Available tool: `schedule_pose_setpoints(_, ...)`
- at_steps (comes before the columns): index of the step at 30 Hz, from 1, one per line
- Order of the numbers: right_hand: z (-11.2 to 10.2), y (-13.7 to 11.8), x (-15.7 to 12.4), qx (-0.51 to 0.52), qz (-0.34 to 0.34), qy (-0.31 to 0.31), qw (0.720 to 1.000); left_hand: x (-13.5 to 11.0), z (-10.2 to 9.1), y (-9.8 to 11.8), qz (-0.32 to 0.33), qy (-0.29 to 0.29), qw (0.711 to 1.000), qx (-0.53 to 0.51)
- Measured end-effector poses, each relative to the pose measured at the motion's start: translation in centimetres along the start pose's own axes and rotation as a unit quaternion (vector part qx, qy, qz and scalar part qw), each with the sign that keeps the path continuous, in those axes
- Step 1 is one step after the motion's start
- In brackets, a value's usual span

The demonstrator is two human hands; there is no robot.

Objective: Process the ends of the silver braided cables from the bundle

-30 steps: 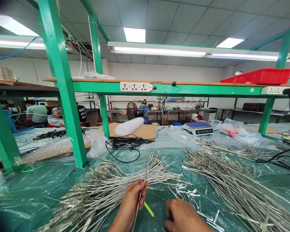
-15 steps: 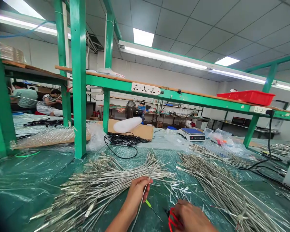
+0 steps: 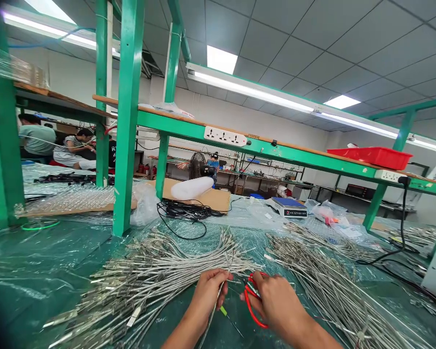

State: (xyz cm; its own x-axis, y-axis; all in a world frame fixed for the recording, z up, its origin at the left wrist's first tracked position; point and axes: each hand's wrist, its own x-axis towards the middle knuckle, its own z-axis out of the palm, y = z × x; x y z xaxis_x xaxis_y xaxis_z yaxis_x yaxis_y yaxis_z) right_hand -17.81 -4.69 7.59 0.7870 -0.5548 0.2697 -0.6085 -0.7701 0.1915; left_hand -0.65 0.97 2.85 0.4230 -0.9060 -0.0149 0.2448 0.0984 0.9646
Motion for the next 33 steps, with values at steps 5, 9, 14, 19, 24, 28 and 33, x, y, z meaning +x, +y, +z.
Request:
schedule_pose_setpoints(5, 0.4, 0.4, 0.7, -0.052, -0.017, 0.008, 0.998, 0.1, 0.0, -0.1, 0.000, 0.002, 1.000, 0.001)
schedule_pose_setpoints(9, 0.1, 0.2, 0.8, -0.077, -0.030, 0.011, 0.996, 0.2, 0.0, -0.1, 0.003, 0.000, 1.000, 0.003)
schedule_pose_setpoints(14, 0.1, 0.2, 0.9, -0.095, -0.025, 0.025, 0.995, 0.2, 0.0, -0.1, 0.003, -0.002, 1.000, 0.005)
schedule_pose_setpoints(19, 0.5, 0.6, 1.1, -0.104, -0.029, 0.026, 0.994, 0.1, 0.0, -0.1, 0.004, -0.005, 1.000, 0.002)
schedule_pose_setpoints(24, 0.1, 0.5, 1.2, -0.114, -0.031, 0.021, 0.993, 0.2, 0.1, -0.1, 0.007, -0.003, 1.000, 0.004)
schedule_pose_setpoints(28, -0.4, 0.1, 1.3, -0.118, -0.039, 0.018, 0.992, 0.1, 0.1, -0.1, 0.011, -0.004, 1.000, 0.006)
schedule_pose_setpoints(33, -0.6, 0.1, 1.4, -0.119, -0.046, 0.017, 0.992, 0.0, 0.1, -0.2, 0.015, -0.006, 1.000, 0.014)
